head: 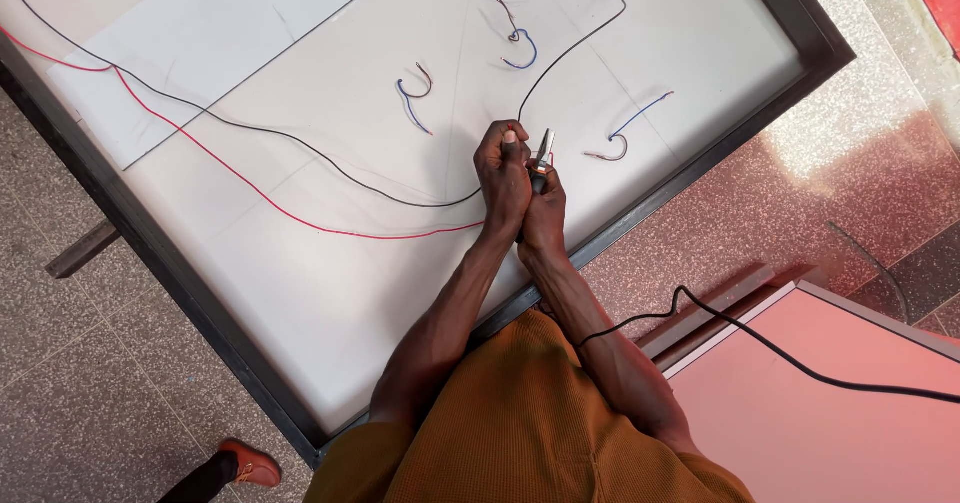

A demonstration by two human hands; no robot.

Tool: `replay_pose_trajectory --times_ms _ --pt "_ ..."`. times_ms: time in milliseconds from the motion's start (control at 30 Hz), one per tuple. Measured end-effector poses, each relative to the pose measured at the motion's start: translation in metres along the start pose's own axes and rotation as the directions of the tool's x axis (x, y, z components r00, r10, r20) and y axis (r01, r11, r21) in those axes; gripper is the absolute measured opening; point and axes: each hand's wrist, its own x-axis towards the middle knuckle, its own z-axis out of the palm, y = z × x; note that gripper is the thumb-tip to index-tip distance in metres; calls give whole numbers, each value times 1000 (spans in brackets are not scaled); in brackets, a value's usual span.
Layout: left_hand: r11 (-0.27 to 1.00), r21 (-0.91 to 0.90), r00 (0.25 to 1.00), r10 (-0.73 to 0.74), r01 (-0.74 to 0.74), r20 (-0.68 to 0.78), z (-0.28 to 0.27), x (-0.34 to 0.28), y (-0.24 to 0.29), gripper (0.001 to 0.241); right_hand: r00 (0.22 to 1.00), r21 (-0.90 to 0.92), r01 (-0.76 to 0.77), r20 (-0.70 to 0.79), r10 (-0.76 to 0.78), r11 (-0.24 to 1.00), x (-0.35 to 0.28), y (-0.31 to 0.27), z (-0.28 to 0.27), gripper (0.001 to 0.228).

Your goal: Stripping insulation from electrical wires and connecting them during sign assembly

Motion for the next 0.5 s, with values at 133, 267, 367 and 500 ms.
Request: replay_pose_trajectory --times_ms 133,267,367,500 --pt "995 -96 994 -7 18 113 -4 5 1 29 1000 2 -12 -21 12 1000 -8 -15 3 28" --pt "975 -211 924 15 71 382 -20 19 11 28 988 2 -116 101 115 993 -15 -50 9 36" --pt "977 -175 843 -8 121 538 -33 26 25 33 967 62 -174 201 159 983 -21 -72 15 40" --pt "954 -269 844 32 135 536 -35 36 6 30 902 74 -299 346 257 951 -17 -67 3 50"
